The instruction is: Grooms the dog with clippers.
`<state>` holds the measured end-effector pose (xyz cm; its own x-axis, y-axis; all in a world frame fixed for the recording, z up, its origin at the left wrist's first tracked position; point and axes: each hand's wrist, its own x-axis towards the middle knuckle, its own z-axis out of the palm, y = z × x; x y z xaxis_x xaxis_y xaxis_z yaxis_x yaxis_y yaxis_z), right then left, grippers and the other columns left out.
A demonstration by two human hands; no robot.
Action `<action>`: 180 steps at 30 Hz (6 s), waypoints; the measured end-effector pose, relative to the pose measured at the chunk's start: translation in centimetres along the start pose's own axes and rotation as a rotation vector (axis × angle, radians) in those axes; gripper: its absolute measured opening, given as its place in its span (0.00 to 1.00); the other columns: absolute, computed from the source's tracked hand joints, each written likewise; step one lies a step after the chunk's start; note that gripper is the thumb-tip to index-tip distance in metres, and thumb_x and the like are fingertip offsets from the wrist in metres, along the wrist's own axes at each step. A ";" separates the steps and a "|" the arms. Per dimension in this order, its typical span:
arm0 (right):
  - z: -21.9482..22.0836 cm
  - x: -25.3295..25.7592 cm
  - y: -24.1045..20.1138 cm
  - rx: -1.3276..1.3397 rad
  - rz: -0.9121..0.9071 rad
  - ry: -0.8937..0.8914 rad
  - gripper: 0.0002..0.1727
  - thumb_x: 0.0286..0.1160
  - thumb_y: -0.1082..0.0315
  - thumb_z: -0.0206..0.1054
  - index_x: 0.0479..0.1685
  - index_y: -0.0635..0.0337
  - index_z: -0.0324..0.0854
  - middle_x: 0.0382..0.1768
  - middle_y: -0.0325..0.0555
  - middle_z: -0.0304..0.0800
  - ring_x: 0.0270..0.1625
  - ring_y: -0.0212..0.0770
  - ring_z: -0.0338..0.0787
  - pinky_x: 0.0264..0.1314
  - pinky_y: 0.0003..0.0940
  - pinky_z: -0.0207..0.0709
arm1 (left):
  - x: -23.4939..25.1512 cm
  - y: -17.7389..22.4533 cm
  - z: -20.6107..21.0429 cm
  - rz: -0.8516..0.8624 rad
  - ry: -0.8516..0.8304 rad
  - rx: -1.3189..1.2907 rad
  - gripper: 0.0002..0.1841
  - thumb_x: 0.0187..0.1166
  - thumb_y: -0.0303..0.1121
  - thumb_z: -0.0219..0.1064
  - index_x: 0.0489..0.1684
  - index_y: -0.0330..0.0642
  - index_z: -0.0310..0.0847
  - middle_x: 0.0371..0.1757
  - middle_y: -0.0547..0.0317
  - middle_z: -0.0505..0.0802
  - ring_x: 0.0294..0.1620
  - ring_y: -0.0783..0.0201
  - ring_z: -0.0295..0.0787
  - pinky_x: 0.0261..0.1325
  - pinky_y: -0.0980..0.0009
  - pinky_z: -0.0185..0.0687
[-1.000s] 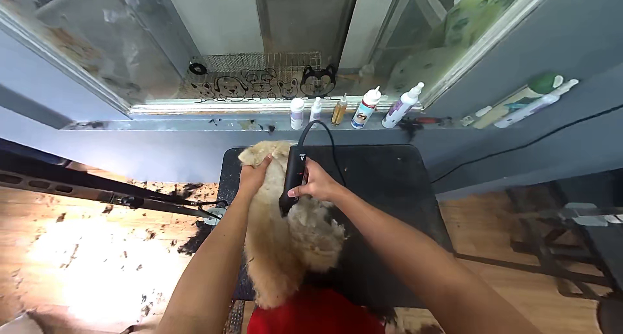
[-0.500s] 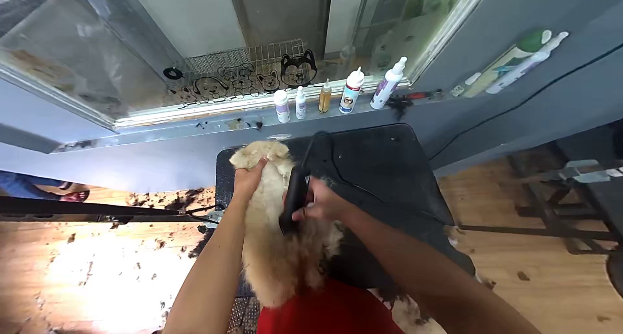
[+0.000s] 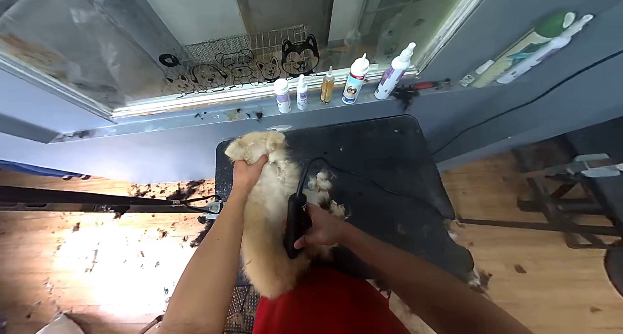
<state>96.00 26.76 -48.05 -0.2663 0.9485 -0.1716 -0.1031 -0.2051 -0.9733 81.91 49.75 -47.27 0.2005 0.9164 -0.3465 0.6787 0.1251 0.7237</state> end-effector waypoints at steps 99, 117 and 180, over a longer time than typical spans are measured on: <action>-7.2 6.5 3.3 0.448 -0.288 -0.097 0.38 0.45 0.80 0.79 0.64 0.70 0.68 0.46 0.60 0.93 0.49 0.54 0.95 0.56 0.50 0.90 | 1.4 0.1 -0.2 -0.181 0.161 -0.105 0.40 0.69 0.64 0.74 0.65 0.34 0.78 0.50 0.46 0.92 0.50 0.57 0.91 0.57 0.53 0.87; -7.5 5.5 3.8 0.516 -0.363 -0.043 0.32 0.47 0.78 0.77 0.59 0.68 0.70 0.44 0.61 0.93 0.48 0.55 0.95 0.54 0.51 0.90 | -0.6 0.7 -0.4 -0.114 0.153 -0.013 0.39 0.66 0.62 0.78 0.63 0.35 0.80 0.51 0.46 0.93 0.52 0.56 0.92 0.60 0.50 0.87; -2.5 1.2 2.6 0.494 -0.325 0.308 0.48 0.57 0.63 0.83 0.80 0.59 0.58 0.49 0.55 0.93 0.50 0.51 0.95 0.58 0.49 0.90 | -7.3 1.3 -0.4 -0.025 0.022 0.438 0.59 0.57 0.70 0.78 0.88 0.42 0.58 0.59 0.35 0.91 0.60 0.37 0.90 0.61 0.31 0.83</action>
<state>97.81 27.99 -51.14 0.1314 0.9913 0.0117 -0.5786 0.0863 -0.8110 81.08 43.41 -43.60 0.1685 0.9235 -0.3447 0.9198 -0.0216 0.3918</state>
